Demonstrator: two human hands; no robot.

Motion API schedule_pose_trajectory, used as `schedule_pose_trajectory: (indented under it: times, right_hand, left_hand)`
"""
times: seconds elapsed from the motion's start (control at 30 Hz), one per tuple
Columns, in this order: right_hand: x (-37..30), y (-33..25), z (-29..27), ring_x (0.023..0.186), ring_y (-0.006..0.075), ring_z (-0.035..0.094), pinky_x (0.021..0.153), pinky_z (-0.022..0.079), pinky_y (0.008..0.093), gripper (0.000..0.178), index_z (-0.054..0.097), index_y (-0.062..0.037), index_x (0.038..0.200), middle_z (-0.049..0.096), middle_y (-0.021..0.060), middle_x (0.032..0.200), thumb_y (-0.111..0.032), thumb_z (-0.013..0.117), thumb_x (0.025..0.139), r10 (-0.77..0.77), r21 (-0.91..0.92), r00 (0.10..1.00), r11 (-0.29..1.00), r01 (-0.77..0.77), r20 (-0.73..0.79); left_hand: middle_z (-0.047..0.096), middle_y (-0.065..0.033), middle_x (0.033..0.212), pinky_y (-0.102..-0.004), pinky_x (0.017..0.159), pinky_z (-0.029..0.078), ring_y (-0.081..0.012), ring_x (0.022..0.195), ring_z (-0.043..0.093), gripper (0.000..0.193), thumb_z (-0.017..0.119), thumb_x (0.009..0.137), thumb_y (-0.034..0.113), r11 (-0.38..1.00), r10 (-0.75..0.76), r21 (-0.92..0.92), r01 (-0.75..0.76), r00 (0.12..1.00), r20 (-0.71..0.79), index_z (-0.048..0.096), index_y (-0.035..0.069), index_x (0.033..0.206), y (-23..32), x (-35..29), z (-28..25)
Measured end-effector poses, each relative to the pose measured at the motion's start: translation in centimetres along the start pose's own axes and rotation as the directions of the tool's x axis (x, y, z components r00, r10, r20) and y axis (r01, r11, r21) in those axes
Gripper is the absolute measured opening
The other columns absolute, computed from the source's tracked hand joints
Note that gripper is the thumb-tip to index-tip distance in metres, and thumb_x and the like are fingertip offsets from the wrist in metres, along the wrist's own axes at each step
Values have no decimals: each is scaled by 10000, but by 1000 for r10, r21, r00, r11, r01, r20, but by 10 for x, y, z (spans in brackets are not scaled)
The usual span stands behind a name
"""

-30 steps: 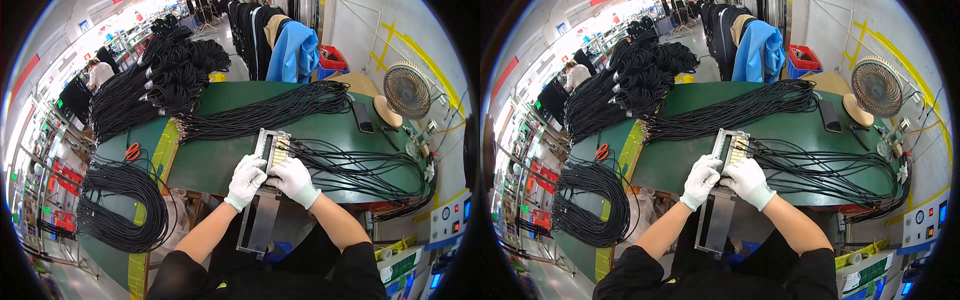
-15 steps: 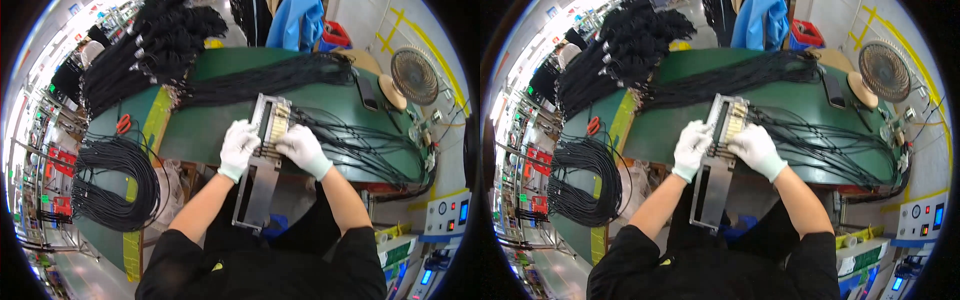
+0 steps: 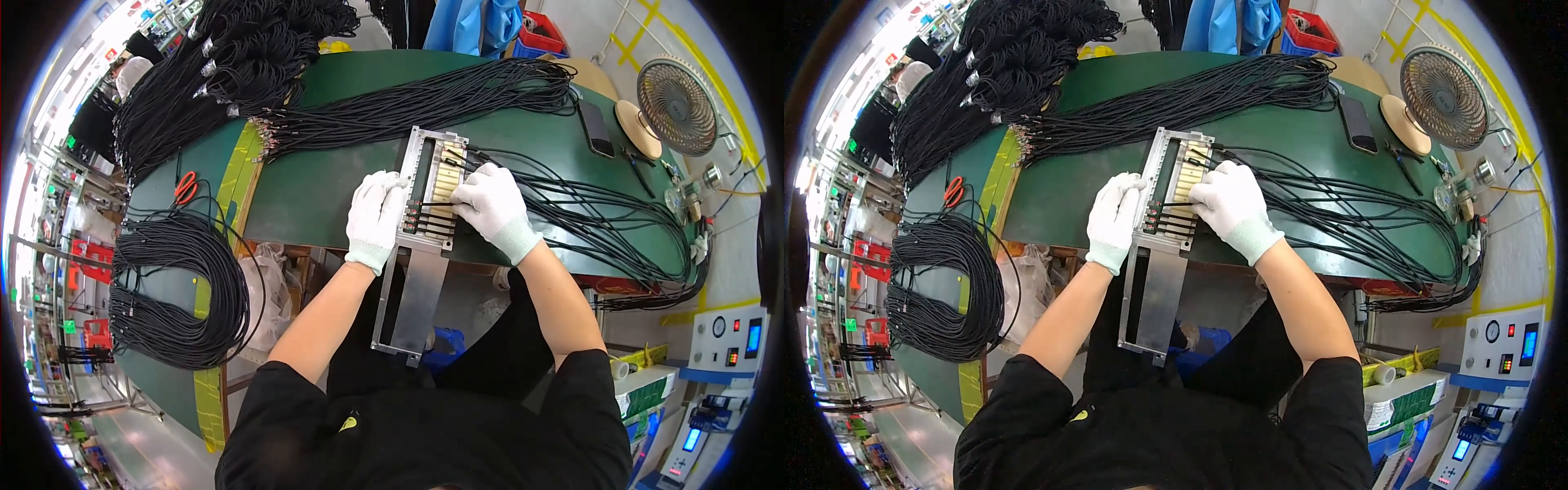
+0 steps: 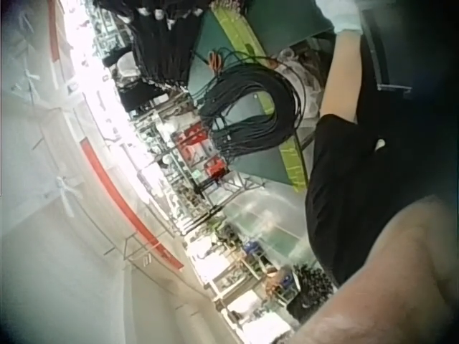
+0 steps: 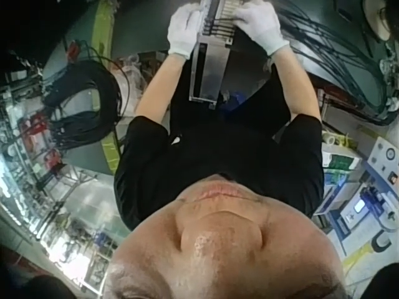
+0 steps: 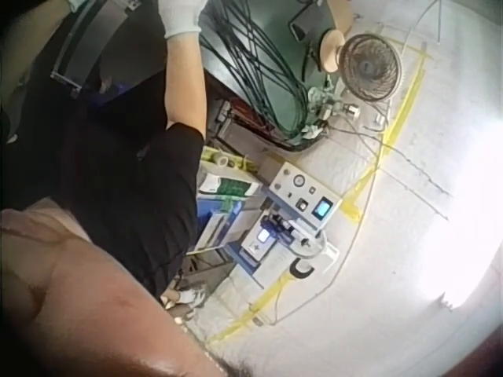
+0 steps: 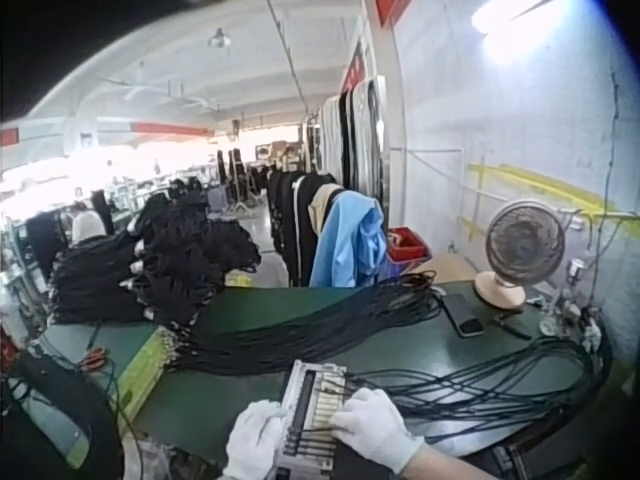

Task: The person inserts wires into a connector by hand, assembling a wire harness.

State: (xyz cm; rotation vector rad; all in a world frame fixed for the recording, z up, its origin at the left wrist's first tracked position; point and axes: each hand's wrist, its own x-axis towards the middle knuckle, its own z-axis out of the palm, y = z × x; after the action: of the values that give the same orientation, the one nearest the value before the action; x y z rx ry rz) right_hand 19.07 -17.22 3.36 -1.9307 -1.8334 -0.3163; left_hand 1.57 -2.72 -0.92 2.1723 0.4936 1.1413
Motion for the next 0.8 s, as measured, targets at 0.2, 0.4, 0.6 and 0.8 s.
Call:
schedule_pose_trajectory:
  times: [0.2, 0.4, 0.6, 0.8]
  right_hand:
    - [3, -3, -2, 887, 234, 556, 782, 428, 384, 113, 688, -148, 784, 606, -11, 777, -208, 755, 715, 12, -21, 999, 1000, -11, 44]
    - [5, -4, 1, 889, 241, 553, 776, 428, 386, 108, 673, -153, 793, 613, 3, 803, -231, 728, 742, 5, -37, 998, 999, -2, 65]
    - [0, -9, 4, 857, 248, 569, 767, 440, 385, 144, 688, -138, 796, 625, 17, 795, -269, 732, 753, 11, -115, 1000, 993, -9, 21]
    - [2, 33, -17, 846, 272, 609, 774, 489, 402, 164, 721, -135, 832, 668, 47, 789, -294, 719, 791, 257, 68, 945, 966, -248, -204]
  left_hand:
    - [673, -106, 1069, -429, 1038, 418, -313, 1086, 604, 134, 574, 952, 140, 1000, 10, -13, -10, 1000, 1, 689, 83, 990, -1, 1, 0]
    - [669, -111, 1089, -426, 1040, 416, -322, 1110, 591, 155, 576, 956, 179, 1000, 5, -7, -4, 1000, 14, 698, 91, 990, -5, 0, 0]
    - [557, -177, 1334, -505, 1128, 288, -413, 1299, 428, 324, 618, 906, 454, 978, 122, 134, -160, 959, 255, 730, 232, 1113, 17, 3, -2]
    - [541, -172, 1380, -523, 1184, 172, -388, 1364, 380, 286, 680, 825, 470, 909, 131, 309, -279, 896, 425, 776, 307, 1040, 16, 7, -1]
